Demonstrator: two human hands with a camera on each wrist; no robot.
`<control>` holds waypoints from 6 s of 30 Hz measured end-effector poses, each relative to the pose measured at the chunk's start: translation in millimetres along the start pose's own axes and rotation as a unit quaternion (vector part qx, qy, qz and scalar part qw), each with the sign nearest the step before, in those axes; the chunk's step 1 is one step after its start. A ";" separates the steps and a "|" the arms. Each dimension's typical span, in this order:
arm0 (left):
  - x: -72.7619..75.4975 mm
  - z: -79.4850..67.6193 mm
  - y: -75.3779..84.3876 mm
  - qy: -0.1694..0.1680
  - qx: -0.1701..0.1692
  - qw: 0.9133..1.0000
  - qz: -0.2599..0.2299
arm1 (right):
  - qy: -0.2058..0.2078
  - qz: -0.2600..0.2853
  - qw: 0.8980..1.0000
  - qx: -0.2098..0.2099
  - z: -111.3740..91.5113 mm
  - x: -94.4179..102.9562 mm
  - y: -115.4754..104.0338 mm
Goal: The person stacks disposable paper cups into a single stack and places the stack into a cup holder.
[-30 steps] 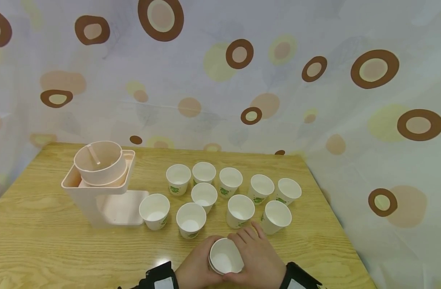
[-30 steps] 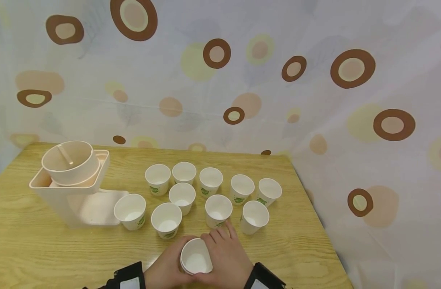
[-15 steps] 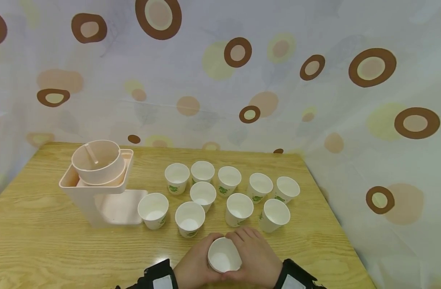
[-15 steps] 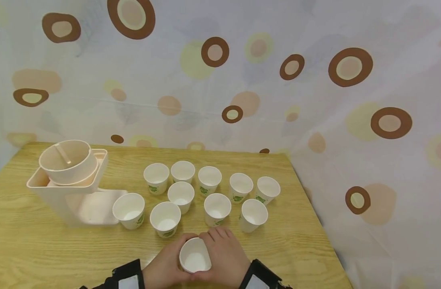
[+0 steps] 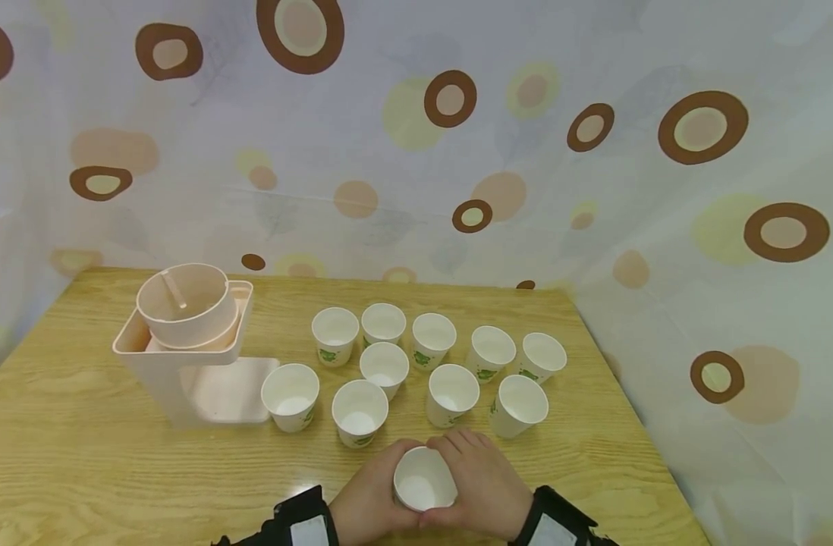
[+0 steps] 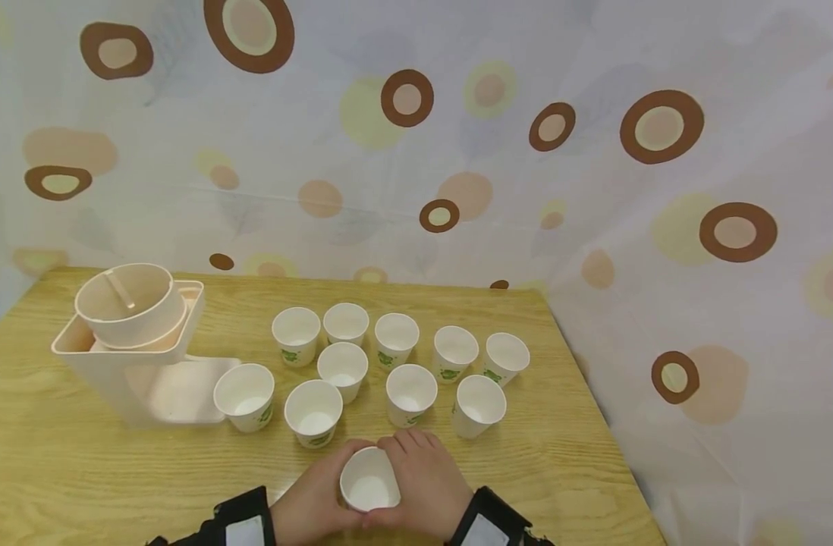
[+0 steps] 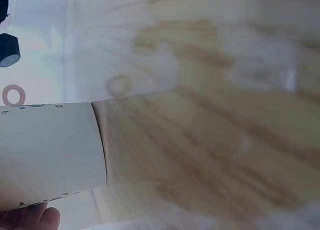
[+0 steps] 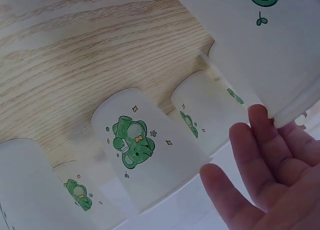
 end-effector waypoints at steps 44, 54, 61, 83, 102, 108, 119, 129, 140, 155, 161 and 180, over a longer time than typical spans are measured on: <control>1.9 11.9 -5.7 0.006 0.018 1.000 -0.010 | 0.097 -0.020 0.951 -0.293 13.4 7.8 132.0; 2.2 11.2 -6.4 0.008 0.009 1.000 -0.019 | 0.138 -0.011 0.955 -0.261 9.2 12.9 116.8; 0.4 11.2 -8.3 0.009 0.003 1.000 -0.006 | 0.182 -0.012 0.956 -0.229 4.3 23.0 98.6; -0.5 8.5 -3.1 0.039 0.013 0.999 -0.030 | 0.264 0.017 0.955 -0.133 -9.9 46.8 53.8; -1.8 9.4 -3.8 0.037 0.021 0.999 -0.029 | 0.272 0.030 0.957 -0.093 -8.8 53.4 32.7; -1.8 9.9 -3.3 0.039 0.019 0.999 -0.025 | 0.283 0.026 0.956 -0.078 -8.9 55.8 28.0; -1.2 10.4 -2.5 0.037 0.012 0.999 -0.024 | 0.291 0.043 0.954 -0.052 -9.1 60.3 15.8; -2.5 10.8 -2.3 0.043 0.000 0.999 -0.031 | 0.286 0.044 0.957 -0.028 -4.1 55.2 3.3; -4.4 10.2 -4.7 0.050 -0.010 0.998 -0.034 | 0.262 0.042 0.964 -0.029 -0.8 48.0 -6.5; -3.8 11.4 -3.8 0.062 -0.033 0.997 -0.017 | 0.231 0.026 0.973 -0.014 -2.8 33.5 -12.4; -3.2 11.5 -2.0 0.062 -0.035 0.997 -0.017 | 0.221 0.017 0.975 -0.019 -2.2 30.4 -12.5; -4.1 10.1 -1.9 0.061 -0.016 0.998 -0.021 | 0.186 0.014 0.982 -0.013 -0.4 10.4 -6.4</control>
Point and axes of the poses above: each hand's wrist, its own z-axis towards the middle knuckle, its own x-axis out of the back of the hand, y = z × x, the point moved 4 cm from there along z, towards the middle knuckle, and after that the axes turned 13 degrees about -x, right-handed, at the moved point
